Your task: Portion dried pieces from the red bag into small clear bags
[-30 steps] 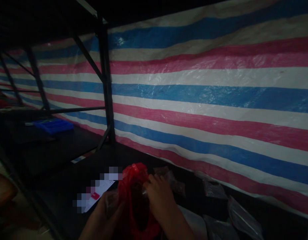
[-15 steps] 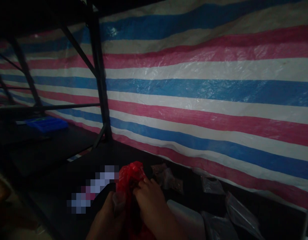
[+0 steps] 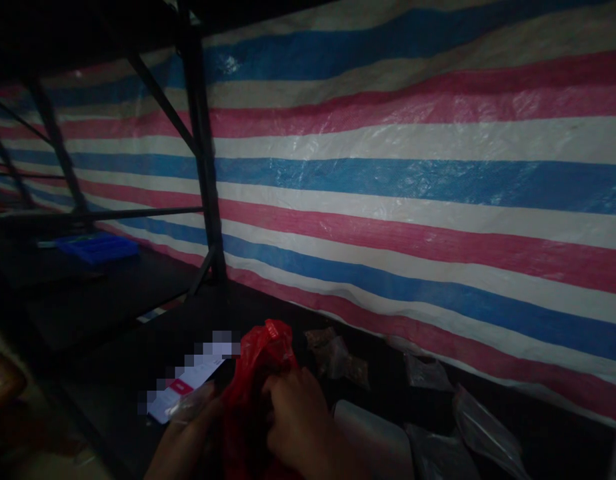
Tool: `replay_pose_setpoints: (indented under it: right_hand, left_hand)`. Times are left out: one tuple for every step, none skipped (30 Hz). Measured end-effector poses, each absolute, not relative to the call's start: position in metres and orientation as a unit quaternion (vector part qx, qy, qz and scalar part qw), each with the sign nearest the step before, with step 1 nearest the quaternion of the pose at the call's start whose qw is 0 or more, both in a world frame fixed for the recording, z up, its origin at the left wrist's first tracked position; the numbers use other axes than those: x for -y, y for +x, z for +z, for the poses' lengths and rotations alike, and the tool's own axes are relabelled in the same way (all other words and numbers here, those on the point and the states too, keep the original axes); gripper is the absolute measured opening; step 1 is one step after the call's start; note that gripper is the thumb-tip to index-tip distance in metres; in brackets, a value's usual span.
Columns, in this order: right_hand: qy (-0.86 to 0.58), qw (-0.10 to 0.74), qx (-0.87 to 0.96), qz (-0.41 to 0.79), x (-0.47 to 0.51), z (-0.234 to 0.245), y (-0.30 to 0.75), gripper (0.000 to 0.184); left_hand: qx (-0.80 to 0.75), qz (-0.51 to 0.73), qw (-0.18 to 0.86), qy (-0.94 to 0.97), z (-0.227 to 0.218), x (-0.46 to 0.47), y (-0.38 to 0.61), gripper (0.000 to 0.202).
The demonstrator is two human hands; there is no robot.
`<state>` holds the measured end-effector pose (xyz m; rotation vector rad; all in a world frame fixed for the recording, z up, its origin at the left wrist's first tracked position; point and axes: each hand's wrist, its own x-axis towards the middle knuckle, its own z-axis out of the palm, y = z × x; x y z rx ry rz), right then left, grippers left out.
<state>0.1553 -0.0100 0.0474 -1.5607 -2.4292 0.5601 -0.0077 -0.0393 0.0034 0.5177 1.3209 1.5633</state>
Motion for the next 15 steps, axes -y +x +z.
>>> replay_pose_setpoints:
  right_hand:
    - [-0.531, 0.110, 0.815, 0.206, 0.011, 0.048, 0.155, 0.044]
    - [-0.532, 0.121, 0.807, 0.224, 0.011, 0.048, 0.154, 0.044]
    - [-0.532, 0.132, 0.800, 0.243, 0.011, 0.048, 0.154, 0.044]
    - [-0.531, 0.143, 0.792, 0.267, 0.010, 0.047, 0.154, 0.045]
    - [-0.529, 0.156, 0.781, 0.295, 0.009, 0.046, 0.155, 0.046]
    - [-0.525, 0.166, 0.770, 0.321, 0.008, 0.046, 0.156, 0.046]
    - [-0.521, 0.172, 0.763, 0.342, 0.007, 0.045, 0.157, 0.046]
    - [-0.516, 0.174, 0.759, 0.358, 0.005, 0.044, 0.159, 0.045]
    - [-0.510, 0.173, 0.758, 0.369, 0.003, 0.045, 0.161, 0.044]
    - [-0.502, 0.175, 0.759, 0.375, 0.001, 0.046, 0.164, 0.043]
    - [-0.492, 0.183, 0.760, 0.382, 0.000, 0.048, 0.167, 0.042]
    - [-0.479, 0.199, 0.760, 0.392, -0.001, 0.051, 0.170, 0.041]
    - [-0.461, 0.221, 0.758, 0.405, -0.001, 0.055, 0.172, 0.040]
    - [-0.441, 0.244, 0.755, 0.420, 0.001, 0.061, 0.175, 0.038]
    - [-0.419, 0.267, 0.752, 0.433, 0.003, 0.067, 0.176, 0.037]
  left_hand:
    - [-0.532, 0.642, 0.511, 0.212, 0.002, 0.040, -0.009, 0.041]
    - [-0.522, 0.640, 0.523, 0.210, 0.000, 0.041, -0.011, 0.042]
    - [-0.516, 0.641, 0.529, 0.210, -0.002, 0.042, -0.013, 0.043]
    - [-0.516, 0.641, 0.526, 0.214, -0.003, 0.042, -0.015, 0.043]
    - [-0.522, 0.639, 0.517, 0.227, -0.005, 0.041, -0.016, 0.043]
    - [-0.528, 0.637, 0.503, 0.249, -0.006, 0.041, -0.018, 0.042]
    - [-0.534, 0.634, 0.487, 0.274, -0.007, 0.040, -0.019, 0.041]
    - [-0.537, 0.630, 0.472, 0.302, -0.007, 0.039, -0.020, 0.040]
    - [-0.538, 0.625, 0.460, 0.329, -0.007, 0.038, -0.021, 0.040]
    - [-0.534, 0.620, 0.452, 0.355, -0.007, 0.038, -0.021, 0.040]
    - [-0.526, 0.614, 0.448, 0.382, -0.007, 0.037, -0.021, 0.040]
    - [-0.519, 0.606, 0.443, 0.409, -0.007, 0.037, -0.021, 0.039]
    - [-0.514, 0.596, 0.433, 0.440, -0.008, 0.037, -0.020, 0.037]
    - [-0.513, 0.587, 0.419, 0.466, -0.009, 0.037, -0.019, 0.036]
    - [-0.517, 0.577, 0.402, 0.489, -0.010, 0.038, -0.018, 0.035]
